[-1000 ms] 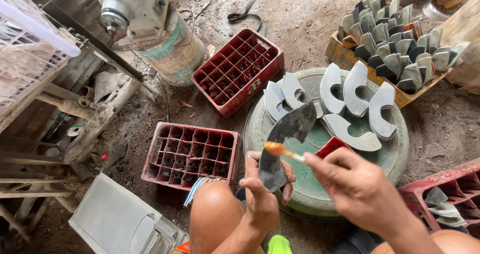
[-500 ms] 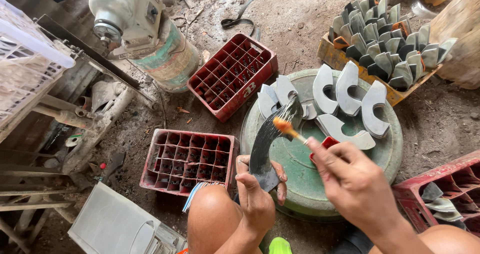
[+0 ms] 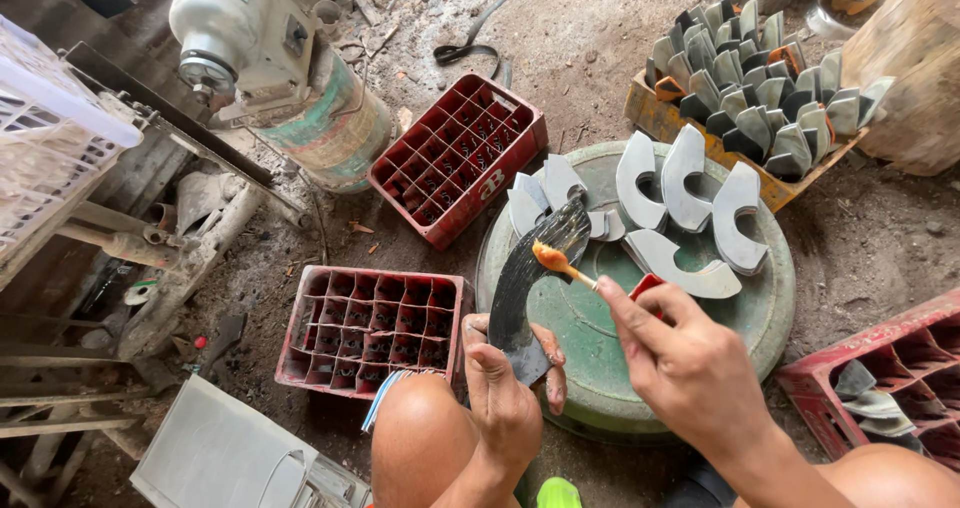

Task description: The person sits on the ground and repeatedly picks up crescent-shaped metal parts, applies red paint to their edges using a brush, and places them into a red crate. The person continues this cycle for multiple parts throughout the clip.

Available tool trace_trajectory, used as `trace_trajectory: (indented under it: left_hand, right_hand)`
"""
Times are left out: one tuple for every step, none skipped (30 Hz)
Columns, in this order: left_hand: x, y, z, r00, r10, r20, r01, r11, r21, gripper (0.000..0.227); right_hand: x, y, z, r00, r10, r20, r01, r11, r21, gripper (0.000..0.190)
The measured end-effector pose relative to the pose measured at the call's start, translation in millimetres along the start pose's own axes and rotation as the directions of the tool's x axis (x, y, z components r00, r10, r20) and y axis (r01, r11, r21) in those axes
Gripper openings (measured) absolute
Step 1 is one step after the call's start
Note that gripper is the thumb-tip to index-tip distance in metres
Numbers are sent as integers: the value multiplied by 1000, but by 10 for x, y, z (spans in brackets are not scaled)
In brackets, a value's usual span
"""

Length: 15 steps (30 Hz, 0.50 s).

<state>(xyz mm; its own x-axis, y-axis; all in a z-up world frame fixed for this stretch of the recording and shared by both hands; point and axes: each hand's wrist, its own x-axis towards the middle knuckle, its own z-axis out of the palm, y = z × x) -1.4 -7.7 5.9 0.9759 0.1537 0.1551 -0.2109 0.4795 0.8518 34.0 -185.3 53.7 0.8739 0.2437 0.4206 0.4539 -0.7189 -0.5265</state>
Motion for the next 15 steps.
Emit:
trace_trajectory:
  left_hand:
    - [-17, -5, -3, 1000, -11, -2, 11, 1000, -9, 50]
    - [-26, -8, -5, 1000, -6, 5, 6, 1000, 0, 49]
    - [-42, -5, -8, 1000, 0, 12, 0, 1000, 9, 48]
    - [-47, -1, -14, 1000, 9, 22, -9, 1000, 17, 47]
    - [-52, 2, -21, 1000, 9, 23, -9, 1000, 4, 46]
    - [-60, -2, -26, 1000, 7, 26, -7, 1000, -11, 44]
    - [-61, -6, -31, 1000, 5, 28, -4, 1000, -25, 43]
    - [-63, 6, -42, 999, 25, 39, -26, 1000, 5, 43]
    - [-67, 33, -56, 998, 46, 51, -48, 998, 34, 42]
    - [-53, 52, -59, 996, 69, 64, -73, 996, 58, 41]
    - [20, 96, -99, 989, 52, 138, -75, 983, 167, 42]
    - [120, 153, -144, 979, 34, 201, -88, 959, 270, 43]
    - [191, 219, -173, 965, 9, 260, -108, 923, 369, 44]
    - [219, 311, -209, 942, 28, 333, -217, 810, 545, 40]
    - [275, 413, -253, 914, 26, 406, -323, 653, 685, 38]
  right_hand:
    - [-13, 18, 22, 1000, 30, 5, -30, 1000, -10, 47]
    - [11, 59, 38, 998, 56, 7, -56, 998, -22, 46]
    - [38, 106, 33, 997, 82, 9, -82, 996, -35, 45]
    - [63, 142, 26, 997, 71, -22, -72, 995, -63, 45]
    - [93, 176, 16, 997, 58, -53, -63, 994, -91, 45]
    - [111, 209, -1, 995, 48, -84, -58, 991, -120, 44]
    - [147, 245, -17, 993, 88, -73, -98, 984, -147, 41]
    - [196, 275, -34, 989, 132, -63, -141, 975, -173, 37]
    - [220, 282, -59, 983, 175, -55, -183, 963, -200, 33]
    - [223, 293, -120, 978, 156, -138, -174, 976, -132, 33]
    - [212, 302, -204, 965, 141, -222, -159, 985, -64, 32]
    - [203, 316, -310, 947, 123, -298, -129, 992, -2, 31]
    - [192, 337, -428, 950, 160, -268, -148, 987, 65, 32]
    - [165, 356, -547, 953, 199, -230, -171, 976, 137, 33]
    - [151, 387, -650, 953, 235, -189, -195, 959, 207, 33]
